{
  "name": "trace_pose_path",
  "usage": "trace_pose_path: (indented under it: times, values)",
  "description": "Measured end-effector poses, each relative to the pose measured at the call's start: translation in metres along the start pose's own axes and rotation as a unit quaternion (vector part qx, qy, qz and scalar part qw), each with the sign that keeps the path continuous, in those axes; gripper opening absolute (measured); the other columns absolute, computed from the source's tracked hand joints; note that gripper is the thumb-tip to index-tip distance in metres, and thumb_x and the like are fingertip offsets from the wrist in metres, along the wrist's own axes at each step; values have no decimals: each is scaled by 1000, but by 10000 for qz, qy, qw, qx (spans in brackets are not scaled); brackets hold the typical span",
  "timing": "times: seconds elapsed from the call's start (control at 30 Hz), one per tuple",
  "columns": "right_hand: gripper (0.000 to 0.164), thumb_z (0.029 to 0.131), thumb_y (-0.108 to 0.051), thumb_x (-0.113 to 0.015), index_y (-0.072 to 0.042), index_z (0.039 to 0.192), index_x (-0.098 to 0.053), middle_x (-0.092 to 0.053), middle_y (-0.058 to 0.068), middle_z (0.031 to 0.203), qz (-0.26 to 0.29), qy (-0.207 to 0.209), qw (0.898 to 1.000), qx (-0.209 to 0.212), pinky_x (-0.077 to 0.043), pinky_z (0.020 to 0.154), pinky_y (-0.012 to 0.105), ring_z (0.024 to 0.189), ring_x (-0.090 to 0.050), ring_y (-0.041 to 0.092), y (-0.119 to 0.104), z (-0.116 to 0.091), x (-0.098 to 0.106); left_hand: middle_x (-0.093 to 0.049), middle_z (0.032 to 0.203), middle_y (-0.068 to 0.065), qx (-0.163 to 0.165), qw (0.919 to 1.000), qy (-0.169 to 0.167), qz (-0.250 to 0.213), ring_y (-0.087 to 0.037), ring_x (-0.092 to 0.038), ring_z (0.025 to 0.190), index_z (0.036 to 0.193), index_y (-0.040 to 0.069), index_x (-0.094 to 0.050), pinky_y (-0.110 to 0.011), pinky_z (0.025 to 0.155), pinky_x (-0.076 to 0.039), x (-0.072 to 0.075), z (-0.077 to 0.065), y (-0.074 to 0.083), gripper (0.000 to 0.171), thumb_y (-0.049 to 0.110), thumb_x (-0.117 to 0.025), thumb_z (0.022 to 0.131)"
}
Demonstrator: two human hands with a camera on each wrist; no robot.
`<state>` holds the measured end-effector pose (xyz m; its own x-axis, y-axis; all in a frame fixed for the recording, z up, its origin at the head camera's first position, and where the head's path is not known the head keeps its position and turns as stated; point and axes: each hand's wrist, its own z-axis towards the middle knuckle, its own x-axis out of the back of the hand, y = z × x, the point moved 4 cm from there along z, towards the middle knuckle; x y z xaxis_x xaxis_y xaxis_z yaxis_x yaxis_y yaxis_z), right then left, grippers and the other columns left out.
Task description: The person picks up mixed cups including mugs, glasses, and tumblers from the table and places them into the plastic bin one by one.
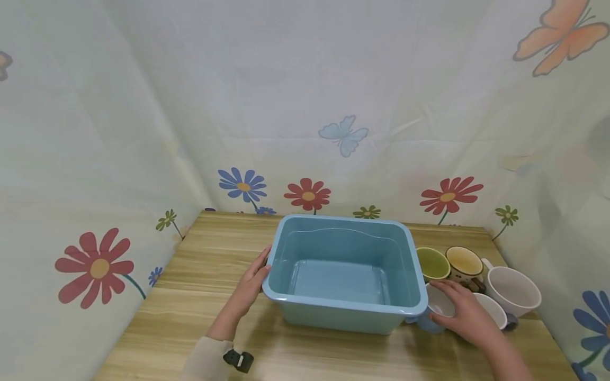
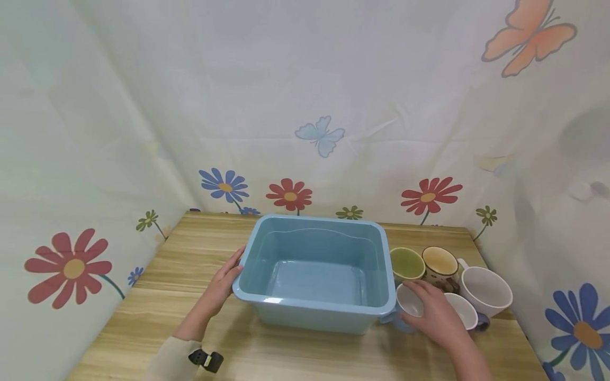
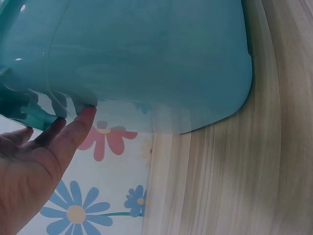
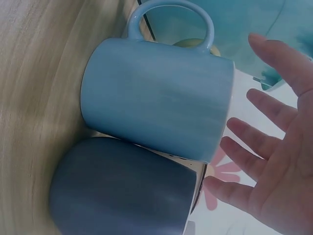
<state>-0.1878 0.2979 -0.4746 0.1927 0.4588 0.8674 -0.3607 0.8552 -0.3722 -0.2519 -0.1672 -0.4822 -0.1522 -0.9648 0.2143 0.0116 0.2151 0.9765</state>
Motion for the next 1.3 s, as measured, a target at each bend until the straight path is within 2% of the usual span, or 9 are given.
trace_pose_path:
  times: [0.13, 0.4, 0.67, 0.9, 1.13, 1.3]
  values:
    - [69, 65, -25, -93, 0, 123, -68, -67, 24, 122, -42, -15, 10000, -12, -52, 86, 61, 110, -63, 46, 0, 0, -1, -27, 168, -21, 91, 10000, 5, 32, -49, -47, 142, 163, 13, -26, -48, 95, -59, -1, -2, -1, 57, 26, -39, 109]
    - [71, 72, -31, -90, -1, 131, -64, -59, 32, 134, 10, -681, 9959, -594, -47, 94, 70, 122, -54, 55, 2, 2, -4, -25, 169, -21, -11, 9999, -50, -90, -48, -47, 142, 163, 12, -26, -45, 93, -59, -2, -3, 0, 58, 26, -38, 108]
    - [70, 70, -28, -91, 0, 128, -65, -60, 31, 130, 30, -622, 9966, -544, -49, 92, 68, 119, -56, 53, 3, 4, -5, -24, 170, -21, -21, 10000, -37, -80, -49, -49, 140, 163, 11, -26, -44, 92, -59, -1, -3, 1, 58, 25, -37, 108]
    - [70, 64, -24, -93, 1, 125, -67, -59, 32, 126, 9, -459, 9975, -537, -46, 93, 69, 115, -56, 52, 2, 6, -9, -28, 168, -20, 76, 9999, -11, -89, -47, -51, 138, 163, 16, -27, -42, 90, -59, -1, -3, -1, 57, 26, -38, 109]
    - [76, 64, -24, -94, 0, 129, -64, -54, 37, 128, -118, -657, 9948, -763, -46, 91, 72, 113, -56, 57, 4, 10, -11, -27, 169, -21, 102, 9999, -57, -66, -47, -50, 139, 164, 14, -26, -43, 92, -59, -1, -2, 0, 58, 27, -37, 109]
    - [79, 61, -24, -95, 0, 130, -62, -58, 38, 127, -171, -702, 9955, -619, -46, 92, 73, 113, -57, 58, 4, 12, -11, -26, 169, -20, 71, 9999, -61, -59, -47, -49, 140, 164, 14, -25, -44, 93, -59, 0, -1, 0, 58, 27, -37, 108]
